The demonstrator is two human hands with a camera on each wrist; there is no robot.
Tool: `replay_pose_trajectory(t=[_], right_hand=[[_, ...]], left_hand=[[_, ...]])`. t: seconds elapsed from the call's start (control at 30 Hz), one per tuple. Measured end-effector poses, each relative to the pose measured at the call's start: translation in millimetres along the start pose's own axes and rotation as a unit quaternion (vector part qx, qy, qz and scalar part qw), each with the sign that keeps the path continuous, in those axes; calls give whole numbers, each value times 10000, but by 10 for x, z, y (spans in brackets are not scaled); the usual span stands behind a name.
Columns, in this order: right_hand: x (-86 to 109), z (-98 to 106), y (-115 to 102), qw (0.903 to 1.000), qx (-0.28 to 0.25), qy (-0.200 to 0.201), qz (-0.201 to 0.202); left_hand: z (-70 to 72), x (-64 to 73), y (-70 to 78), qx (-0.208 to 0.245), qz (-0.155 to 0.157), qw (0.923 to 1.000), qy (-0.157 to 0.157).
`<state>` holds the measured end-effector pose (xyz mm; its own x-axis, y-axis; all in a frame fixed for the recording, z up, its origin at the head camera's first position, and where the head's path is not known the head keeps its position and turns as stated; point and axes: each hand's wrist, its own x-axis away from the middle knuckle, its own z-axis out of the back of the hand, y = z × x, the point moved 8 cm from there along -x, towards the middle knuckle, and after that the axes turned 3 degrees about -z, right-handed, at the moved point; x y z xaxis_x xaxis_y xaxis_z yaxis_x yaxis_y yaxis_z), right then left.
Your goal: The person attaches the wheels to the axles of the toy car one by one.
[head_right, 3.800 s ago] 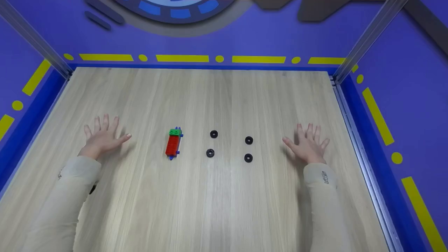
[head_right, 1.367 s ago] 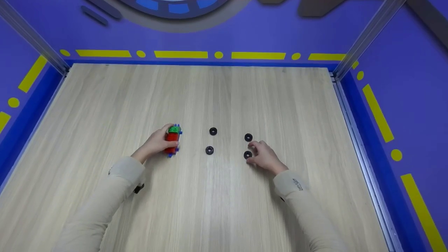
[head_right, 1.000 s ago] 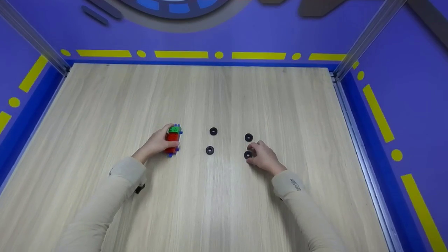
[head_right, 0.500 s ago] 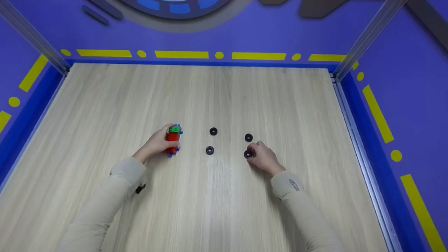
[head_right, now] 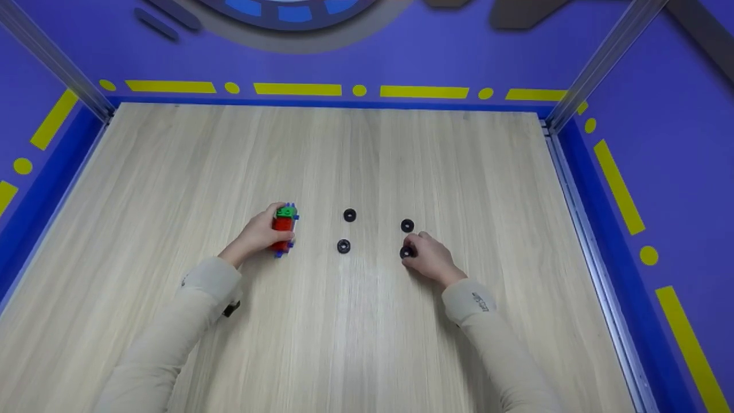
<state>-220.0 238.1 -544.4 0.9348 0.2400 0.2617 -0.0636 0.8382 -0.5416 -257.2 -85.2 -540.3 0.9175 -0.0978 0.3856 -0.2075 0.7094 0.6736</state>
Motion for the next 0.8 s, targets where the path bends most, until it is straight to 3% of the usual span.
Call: replay_pose_trajectory(t=[0.57, 0.8], right_hand=[[-5, -17, 25, 9999, 29, -99, -97], [-10, -18, 21, 10000, 15, -55, -56]], left_hand=[[-11, -9, 4, -73, 97, 9999, 94], [0, 0, 24, -397, 107, 9988, 269]])
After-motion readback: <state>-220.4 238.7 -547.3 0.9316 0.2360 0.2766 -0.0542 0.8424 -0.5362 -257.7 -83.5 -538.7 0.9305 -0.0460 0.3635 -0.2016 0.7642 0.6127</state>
